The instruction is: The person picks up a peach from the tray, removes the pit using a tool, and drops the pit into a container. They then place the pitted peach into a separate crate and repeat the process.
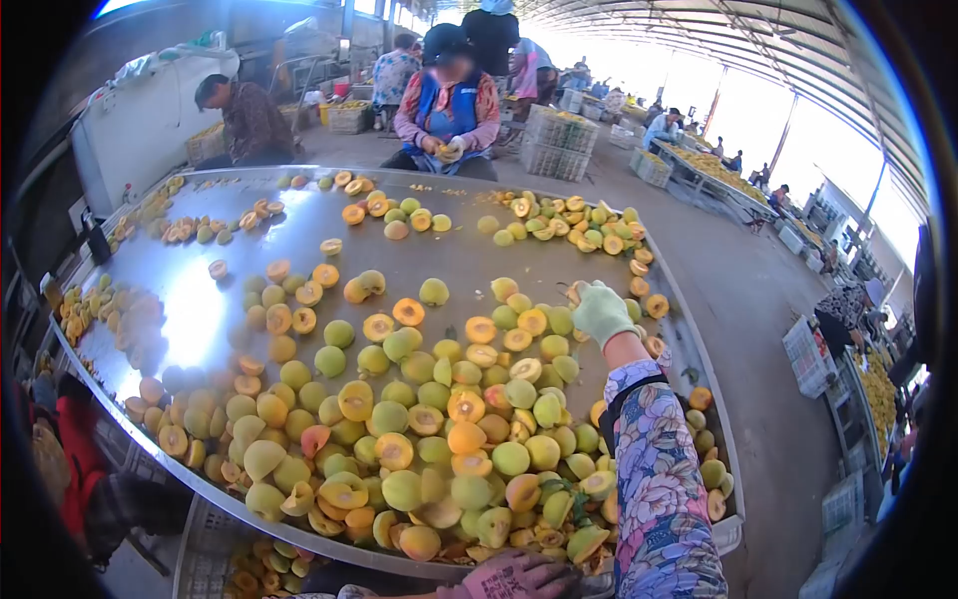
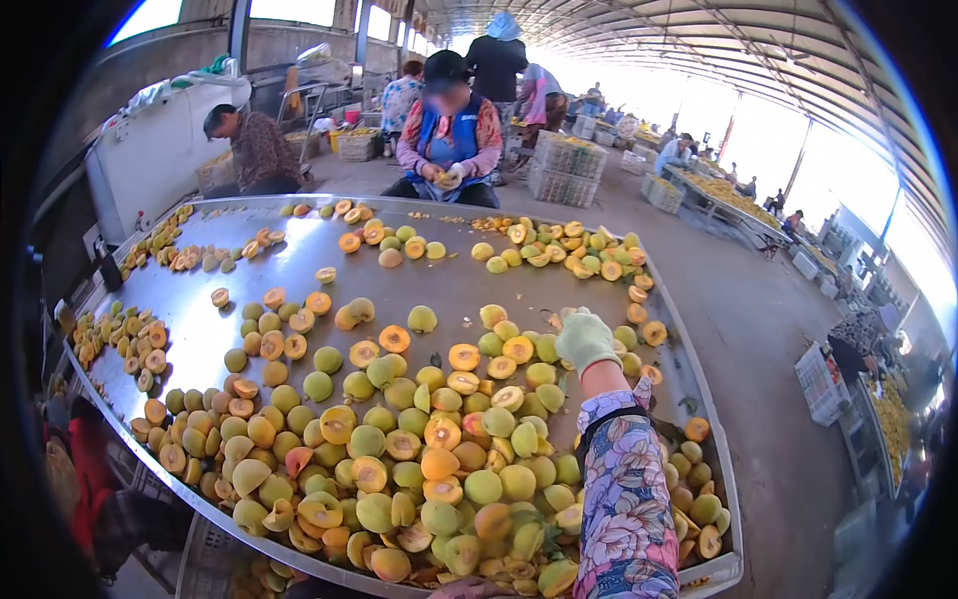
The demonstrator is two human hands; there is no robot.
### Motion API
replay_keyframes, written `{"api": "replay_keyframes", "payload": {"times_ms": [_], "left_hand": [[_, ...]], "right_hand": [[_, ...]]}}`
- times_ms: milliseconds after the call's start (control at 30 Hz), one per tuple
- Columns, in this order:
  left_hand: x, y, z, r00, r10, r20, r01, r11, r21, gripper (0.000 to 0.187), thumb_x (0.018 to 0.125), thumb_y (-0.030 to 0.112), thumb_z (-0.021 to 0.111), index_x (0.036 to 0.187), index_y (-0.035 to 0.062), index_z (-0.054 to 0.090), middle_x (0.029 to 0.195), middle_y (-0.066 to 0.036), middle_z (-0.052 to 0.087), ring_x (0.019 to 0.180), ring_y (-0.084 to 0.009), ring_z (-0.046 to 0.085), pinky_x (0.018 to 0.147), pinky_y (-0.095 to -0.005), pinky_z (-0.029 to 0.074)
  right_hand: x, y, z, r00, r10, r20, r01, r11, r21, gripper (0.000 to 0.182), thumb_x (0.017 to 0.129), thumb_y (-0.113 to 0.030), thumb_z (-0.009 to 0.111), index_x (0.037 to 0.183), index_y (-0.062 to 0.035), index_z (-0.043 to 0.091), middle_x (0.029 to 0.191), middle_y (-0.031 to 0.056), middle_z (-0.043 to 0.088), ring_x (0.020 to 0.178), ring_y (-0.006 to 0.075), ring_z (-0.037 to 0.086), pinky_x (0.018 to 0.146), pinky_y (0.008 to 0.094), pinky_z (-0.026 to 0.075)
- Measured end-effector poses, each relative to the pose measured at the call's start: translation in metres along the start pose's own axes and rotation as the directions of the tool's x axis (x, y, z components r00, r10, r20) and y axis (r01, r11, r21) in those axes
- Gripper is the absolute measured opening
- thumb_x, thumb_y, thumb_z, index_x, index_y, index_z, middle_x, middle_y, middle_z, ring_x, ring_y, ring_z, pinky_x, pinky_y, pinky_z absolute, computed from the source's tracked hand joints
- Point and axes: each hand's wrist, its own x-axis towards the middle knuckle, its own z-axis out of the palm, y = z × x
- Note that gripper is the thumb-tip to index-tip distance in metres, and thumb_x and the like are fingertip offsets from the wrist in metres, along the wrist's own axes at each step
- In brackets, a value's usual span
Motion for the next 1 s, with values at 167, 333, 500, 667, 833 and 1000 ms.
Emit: {"api": "replay_keyframes", "payload": {"times_ms": [167,333,500,667,833,1000], "left_hand": [[-0.017,-0.005,0.013,0.989,-0.036,0.145,0.037,0.999,-0.002,0.035,0.084,0.035,0.066,0.11,0.0126,0.068,0.111,-0.006,0.068,0.096,-0.0259,0.065,0.079,-0.0403,0.054],[-0.013,-0.004,0.009,0.954,-0.073,0.291,0.093,0.994,-0.053,0.032,0.084,0.036,0.066,0.105,0.0132,0.068,0.109,-0.006,0.068,0.094,-0.0265,0.065,0.077,-0.0412,0.054],[-0.012,0.0,0.01,0.961,-0.011,0.276,0.056,0.986,-0.157,0.028,0.084,0.036,0.067,0.099,0.0121,0.067,0.101,-0.007,0.067,0.087,-0.0272,0.065,0.074,-0.0428,0.052],[-0.006,0.01,0.005,0.965,-0.021,0.26,0.079,0.973,-0.218,0.026,0.086,0.032,0.065,0.099,0.0096,0.065,0.093,-0.009,0.063,0.085,-0.03,0.064,0.072,-0.0439,0.051],[-0.006,0.004,0.013,0.938,0.012,0.347,0.071,0.972,-0.226,0.028,0.087,0.034,0.063,0.099,0.0083,0.065,0.091,-0.01,0.063,0.086,-0.0312,0.063,0.073,-0.0437,0.05],[-0.011,-0.003,0.02,0.928,-0.003,0.373,0.1,0.965,-0.241,0.026,0.089,0.033,0.062,0.097,0.0088,0.064,0.09,-0.011,0.063,0.086,-0.0312,0.063,0.075,-0.0435,0.05]], "right_hand": [[0.028,0.007,0.052,0.999,-0.025,0.037,0.025,1.0,0.002,0.033,0.089,-0.023,0.058,0.119,-0.0101,0.063,0.125,0.0181,0.063,0.113,0.0379,0.063,0.094,0.0476,0.052],[0.015,0.026,0.05,0.982,-0.056,0.178,0.056,0.998,0.007,0.035,0.086,-0.023,0.058,0.118,-0.0092,0.064,0.124,0.02,0.065,0.11,0.0375,0.065,0.092,0.0483,0.052],[-0.058,0.068,-0.006,0.779,-0.273,0.564,0.32,0.947,0.015,0.031,0.079,-0.014,0.06,0.108,-0.0033,0.061,0.095,0.0172,0.073,0.087,0.0344,0.071,0.073,0.0438,0.057],[-0.082,0.106,-0.023,0.933,0.135,0.335,-0.346,0.6,0.721,0.023,0.079,-0.001,0.065,0.1,-0.0039,0.058,0.071,0.0106,0.064,0.05,0.0161,0.058,0.043,0.0325,0.046],[-0.057,0.093,0.008,0.919,0.239,0.314,-0.393,0.607,0.69,0.028,0.081,-0.007,0.073,0.101,-0.0016,0.056,0.067,0.0076,0.06,0.048,0.0167,0.056,0.041,0.0333,0.042],[-0.029,0.052,0.058,0.965,0.182,0.191,-0.247,0.877,0.411,0.054,0.074,-0.032,0.085,0.111,-0.0018,0.061,0.083,0.0136,0.072,0.065,0.023,0.068,0.058,0.0373,0.053]]}}
